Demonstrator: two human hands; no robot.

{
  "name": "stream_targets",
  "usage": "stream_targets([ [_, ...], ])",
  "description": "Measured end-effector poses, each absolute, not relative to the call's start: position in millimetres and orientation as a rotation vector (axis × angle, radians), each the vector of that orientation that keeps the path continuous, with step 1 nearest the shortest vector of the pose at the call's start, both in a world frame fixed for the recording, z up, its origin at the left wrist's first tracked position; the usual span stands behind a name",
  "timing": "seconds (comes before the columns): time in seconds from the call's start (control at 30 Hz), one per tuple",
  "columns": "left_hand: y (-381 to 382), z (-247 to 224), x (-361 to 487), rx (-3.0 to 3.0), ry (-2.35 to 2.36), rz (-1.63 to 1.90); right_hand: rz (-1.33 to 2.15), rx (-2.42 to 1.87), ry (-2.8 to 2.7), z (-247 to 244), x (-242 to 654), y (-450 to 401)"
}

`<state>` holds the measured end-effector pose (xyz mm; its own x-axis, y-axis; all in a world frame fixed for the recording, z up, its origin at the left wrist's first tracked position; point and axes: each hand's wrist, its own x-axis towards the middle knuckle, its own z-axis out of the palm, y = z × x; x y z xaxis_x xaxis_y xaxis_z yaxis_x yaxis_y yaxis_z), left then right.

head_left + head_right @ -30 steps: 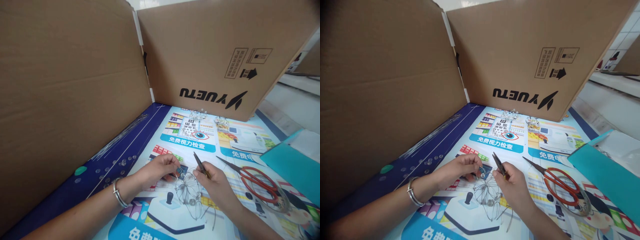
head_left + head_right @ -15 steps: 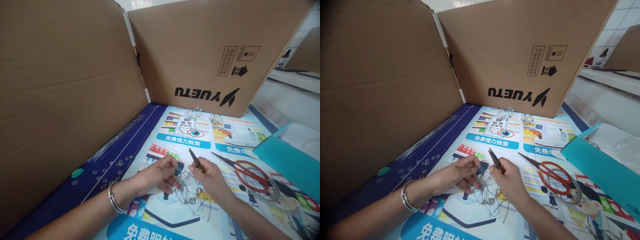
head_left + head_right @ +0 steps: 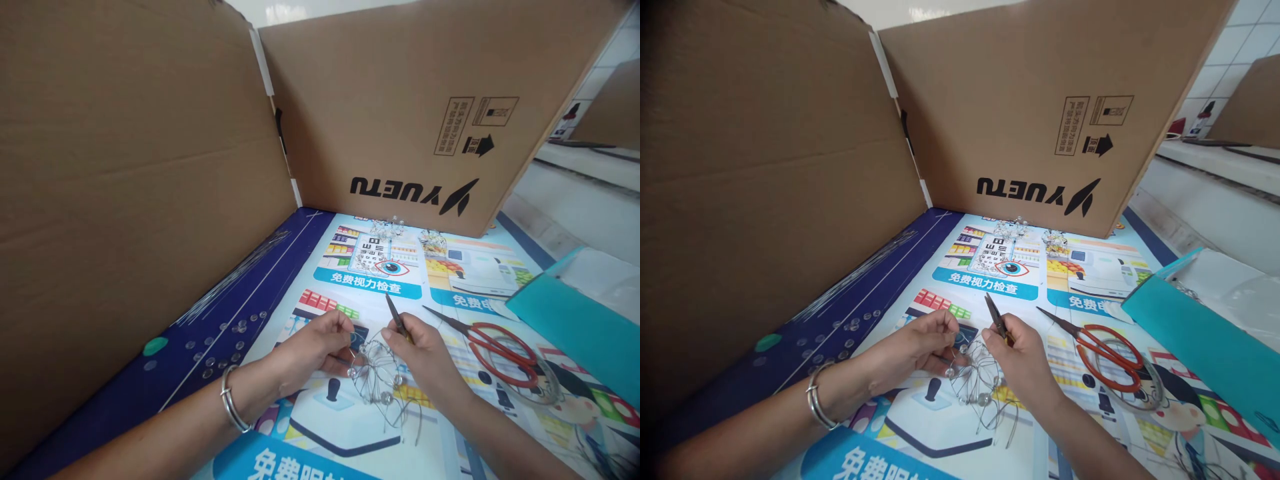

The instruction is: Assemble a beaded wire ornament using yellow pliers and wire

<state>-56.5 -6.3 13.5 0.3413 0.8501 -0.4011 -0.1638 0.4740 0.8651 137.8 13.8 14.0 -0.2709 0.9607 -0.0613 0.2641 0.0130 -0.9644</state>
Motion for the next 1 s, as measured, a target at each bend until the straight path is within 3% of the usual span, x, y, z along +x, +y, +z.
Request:
stream_targets([
  [1.0, 0, 1, -53, 1.115, 1.016, 1.145, 1.171, -1.351, -1.633, 11, 135, 10],
])
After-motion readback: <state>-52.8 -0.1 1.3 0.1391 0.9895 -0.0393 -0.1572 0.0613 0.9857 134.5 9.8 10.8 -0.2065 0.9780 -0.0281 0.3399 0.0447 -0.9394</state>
